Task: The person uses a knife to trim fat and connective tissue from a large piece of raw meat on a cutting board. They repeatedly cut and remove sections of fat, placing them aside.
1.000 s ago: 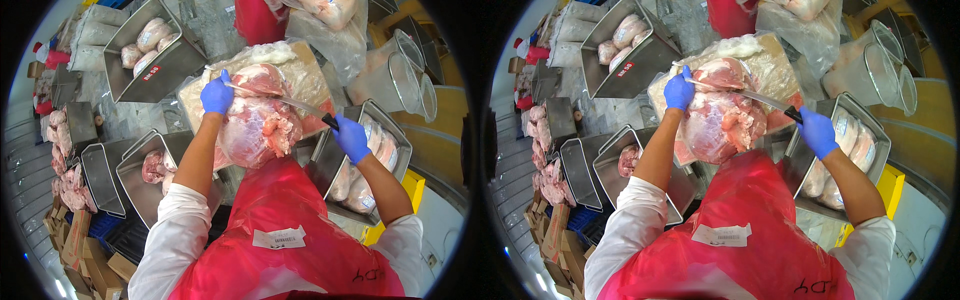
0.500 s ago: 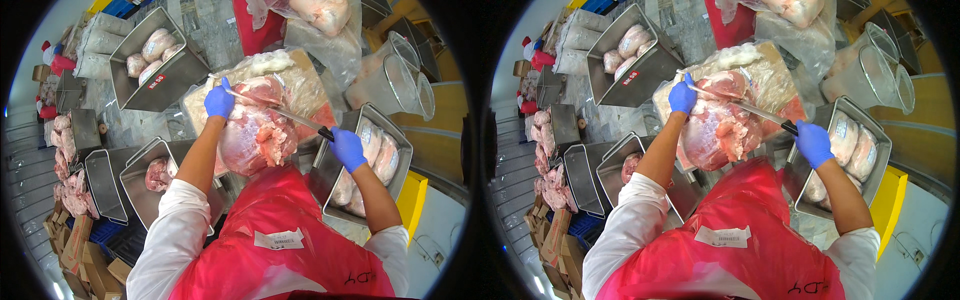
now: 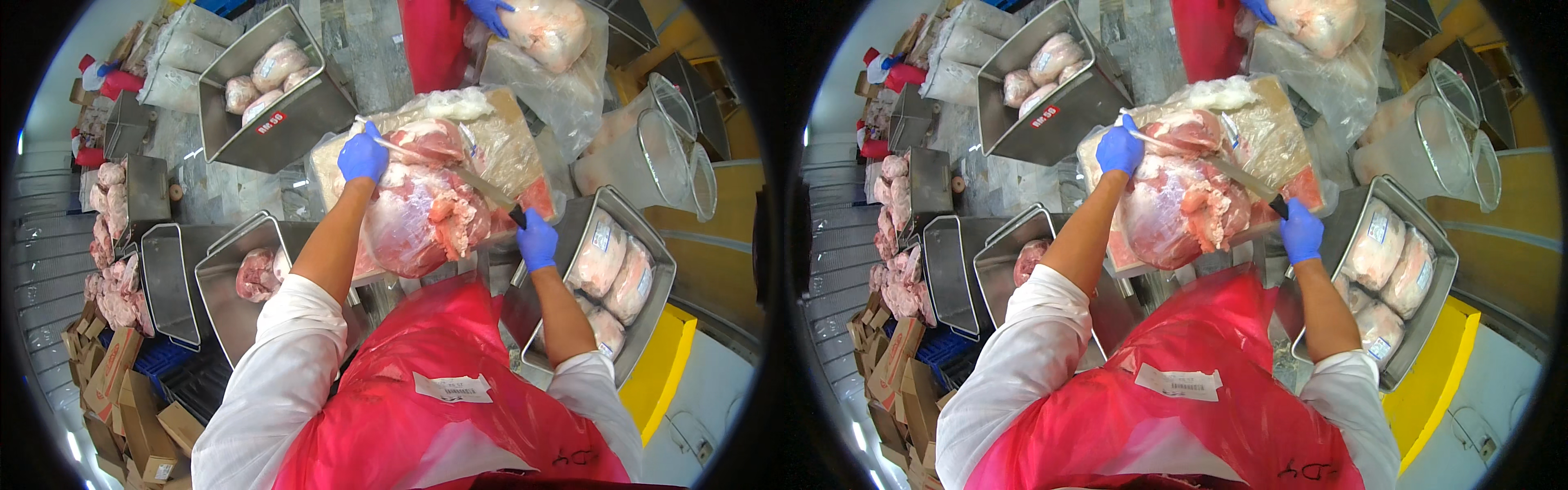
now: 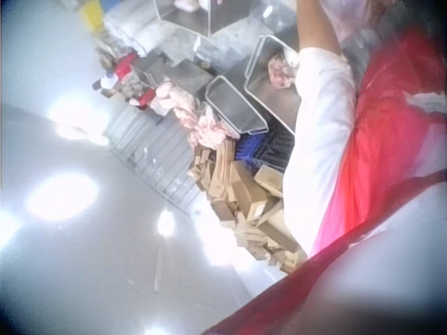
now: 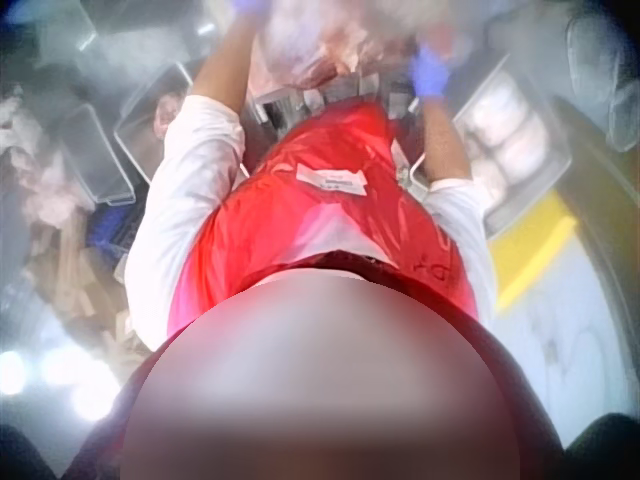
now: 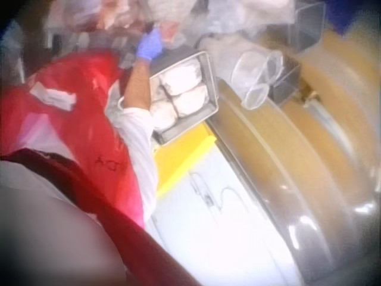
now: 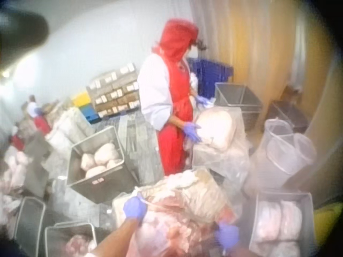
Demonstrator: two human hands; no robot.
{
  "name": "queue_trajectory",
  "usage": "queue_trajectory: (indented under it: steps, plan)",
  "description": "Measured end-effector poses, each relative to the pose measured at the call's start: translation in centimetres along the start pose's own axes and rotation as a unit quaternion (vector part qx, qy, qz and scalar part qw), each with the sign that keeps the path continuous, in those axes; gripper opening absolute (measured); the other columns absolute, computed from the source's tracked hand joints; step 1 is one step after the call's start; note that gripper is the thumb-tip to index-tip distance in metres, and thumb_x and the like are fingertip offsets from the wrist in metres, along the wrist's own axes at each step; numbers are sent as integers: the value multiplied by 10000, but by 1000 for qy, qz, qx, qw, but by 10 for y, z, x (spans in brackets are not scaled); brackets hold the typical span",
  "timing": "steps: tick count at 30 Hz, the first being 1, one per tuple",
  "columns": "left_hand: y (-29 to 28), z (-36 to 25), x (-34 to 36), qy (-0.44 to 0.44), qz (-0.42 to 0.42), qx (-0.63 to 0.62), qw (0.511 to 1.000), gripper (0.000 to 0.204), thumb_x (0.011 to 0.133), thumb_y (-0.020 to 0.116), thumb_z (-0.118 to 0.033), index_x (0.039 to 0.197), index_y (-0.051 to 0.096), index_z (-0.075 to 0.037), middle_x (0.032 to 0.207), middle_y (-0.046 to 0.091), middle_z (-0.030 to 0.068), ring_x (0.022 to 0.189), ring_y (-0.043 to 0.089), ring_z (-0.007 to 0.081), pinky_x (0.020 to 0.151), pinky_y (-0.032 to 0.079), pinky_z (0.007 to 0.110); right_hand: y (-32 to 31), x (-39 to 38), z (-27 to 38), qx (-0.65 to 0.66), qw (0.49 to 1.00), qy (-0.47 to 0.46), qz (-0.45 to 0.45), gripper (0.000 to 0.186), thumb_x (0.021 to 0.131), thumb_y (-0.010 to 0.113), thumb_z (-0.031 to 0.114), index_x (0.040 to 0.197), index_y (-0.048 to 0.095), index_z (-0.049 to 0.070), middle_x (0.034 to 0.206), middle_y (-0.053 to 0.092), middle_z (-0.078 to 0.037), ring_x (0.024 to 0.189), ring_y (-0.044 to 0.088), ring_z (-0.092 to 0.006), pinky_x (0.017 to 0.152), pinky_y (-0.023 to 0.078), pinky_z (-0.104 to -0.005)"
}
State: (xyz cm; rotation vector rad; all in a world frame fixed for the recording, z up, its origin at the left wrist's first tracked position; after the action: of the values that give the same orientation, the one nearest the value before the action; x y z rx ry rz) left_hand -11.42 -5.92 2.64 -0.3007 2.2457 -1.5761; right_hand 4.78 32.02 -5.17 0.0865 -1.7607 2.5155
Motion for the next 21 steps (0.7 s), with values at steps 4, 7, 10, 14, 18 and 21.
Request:
queue_trajectory:
  steps: [4,7,10,14,18,21]
  plan:
    - [-2,-9,7,11,6,8,1000,687,1091,255,-461,1037,759,2,1066,729,282,1035,700,455,920,535,524,22,-1,-6,-2,998,7,-56,207,818,718,149,1005,631,133,857,700,-138,753,706,-372,664,570,-498]
    - [-4,5,8,29,-7,18,999,670,1091,253,-467,1112,742,-9,1108,725,273,1067,691,453,925,530,522,13,8,-5,-3,999,-17,-43,172,868,695,207,1013,642,133,853,706,-132,745,707,-373,657,569,-504]
    - [2,11,11,12,-6,2,1000,674,1092,256,-469,1089,747,-7,1099,724,277,1069,689,456,927,527,523,-49,16,13,-2,995,-33,95,203,921,675,273,1051,654,118,887,719,-158,790,711,-388,687,564,-519]
    - [3,2,5,66,-34,-19,997,687,1094,263,-463,997,766,-5,1024,736,270,994,710,452,899,543,528,-147,5,22,97,976,-112,159,312,973,652,339,1166,675,95,940,724,-217,877,703,-424,757,554,-514]
    - [16,10,4,90,-67,-18,994,682,1092,283,-448,924,779,-11,932,747,251,899,730,435,861,561,526,-216,12,34,131,956,-95,244,376,978,653,359,1237,680,87,944,712,-240,891,692,-439,781,543,-479]
    - [6,8,-5,77,-71,-33,994,660,1089,299,-435,901,785,-29,902,750,239,865,734,425,839,565,524,-241,34,65,102,943,-97,302,385,984,655,360,1224,680,59,919,700,-240,820,682,-422,759,534,-457]
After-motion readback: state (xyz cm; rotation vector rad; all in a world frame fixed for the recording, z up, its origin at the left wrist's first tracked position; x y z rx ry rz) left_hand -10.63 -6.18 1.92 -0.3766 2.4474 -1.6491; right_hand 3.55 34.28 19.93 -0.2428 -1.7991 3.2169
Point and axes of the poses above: each hand's wrist, its own x-axis towards the middle knuckle, its own y-axis out of the palm, z = x × y, the point moved 3 cm from there along x, towards the middle knuckle
